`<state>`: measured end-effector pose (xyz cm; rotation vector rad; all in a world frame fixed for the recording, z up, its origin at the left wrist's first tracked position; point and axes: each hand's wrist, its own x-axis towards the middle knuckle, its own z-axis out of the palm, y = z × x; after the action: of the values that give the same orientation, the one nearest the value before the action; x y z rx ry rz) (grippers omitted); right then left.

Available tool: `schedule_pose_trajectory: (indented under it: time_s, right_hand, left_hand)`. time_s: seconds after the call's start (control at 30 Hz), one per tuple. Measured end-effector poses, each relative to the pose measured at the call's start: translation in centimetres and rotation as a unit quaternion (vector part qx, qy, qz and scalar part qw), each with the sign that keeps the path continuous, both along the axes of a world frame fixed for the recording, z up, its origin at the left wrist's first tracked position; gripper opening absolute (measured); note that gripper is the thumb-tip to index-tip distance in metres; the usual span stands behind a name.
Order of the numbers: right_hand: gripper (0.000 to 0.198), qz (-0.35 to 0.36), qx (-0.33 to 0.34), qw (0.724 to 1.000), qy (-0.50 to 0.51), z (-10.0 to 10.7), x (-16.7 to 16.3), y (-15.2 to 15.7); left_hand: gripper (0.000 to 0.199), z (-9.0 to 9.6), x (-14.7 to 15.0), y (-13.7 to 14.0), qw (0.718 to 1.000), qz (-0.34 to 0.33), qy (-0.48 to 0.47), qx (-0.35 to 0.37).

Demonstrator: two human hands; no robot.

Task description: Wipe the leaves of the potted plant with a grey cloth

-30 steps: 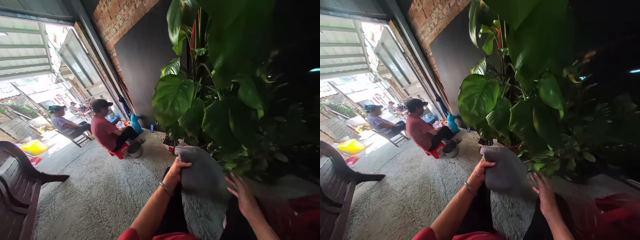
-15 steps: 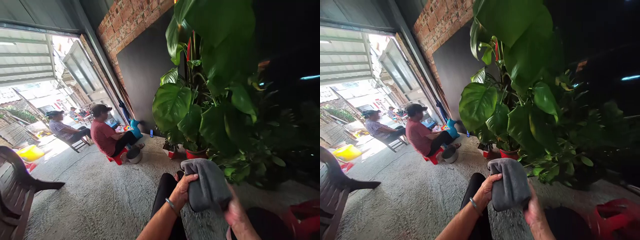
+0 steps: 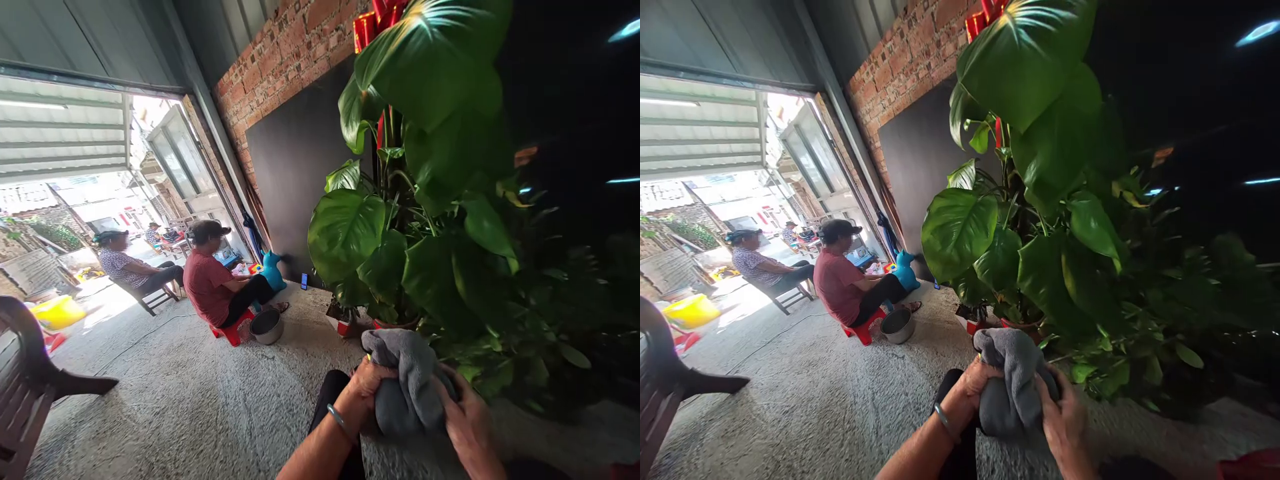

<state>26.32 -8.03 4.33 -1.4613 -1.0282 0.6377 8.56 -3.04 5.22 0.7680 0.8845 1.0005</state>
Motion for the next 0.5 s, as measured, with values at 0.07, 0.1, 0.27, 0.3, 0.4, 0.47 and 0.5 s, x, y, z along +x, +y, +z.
schedule_pose_trajectory:
  time_s: [0.07,0.1,0.27,0.3,0.4,0.47,0.5]
  right_hand:
    - [0.065,0.026,-0.01,0.999,0.04,1.1,0.4,0.4]
    - [0.067,0.047,-0.02,0.997,0.055,1.1,0.9,0.5]
    - [0.062,0.075,-0.166,0.976,-0.122,-4.4,6.0,-0.1]
    - [0.057,0.065,-0.196,0.96,-0.19,-6.2,6.9,-0.6]
    - [0.048,0.041,-0.213,0.926,-0.309,-10.7,8.1,-2.6]
    - [0.046,0.038,-0.204,0.913,-0.35,-12.4,8.1,-3.6]
    - [0.045,0.035,-0.206,0.908,-0.363,-12.8,8.0,-3.9]
  left_hand:
    - [0.048,2.9,-0.5,1.1,1.0,0.014,0.012,0.023]
    - [0.05,5.0,-0.7,1.9,0.999,0.027,0.016,0.042]
    - [0.046,18.0,0.3,8.5,0.971,0.147,-0.066,0.177]
    - [0.04,19.6,0.8,9.7,0.971,0.157,-0.076,0.165]
    - [0.033,19.0,2.2,11.1,0.971,0.216,-0.039,0.098]
    - [0.029,14.9,2.6,9.9,0.978,0.2,0.025,0.048]
    - [0.025,12.3,2.6,8.9,0.985,0.16,0.059,0.025]
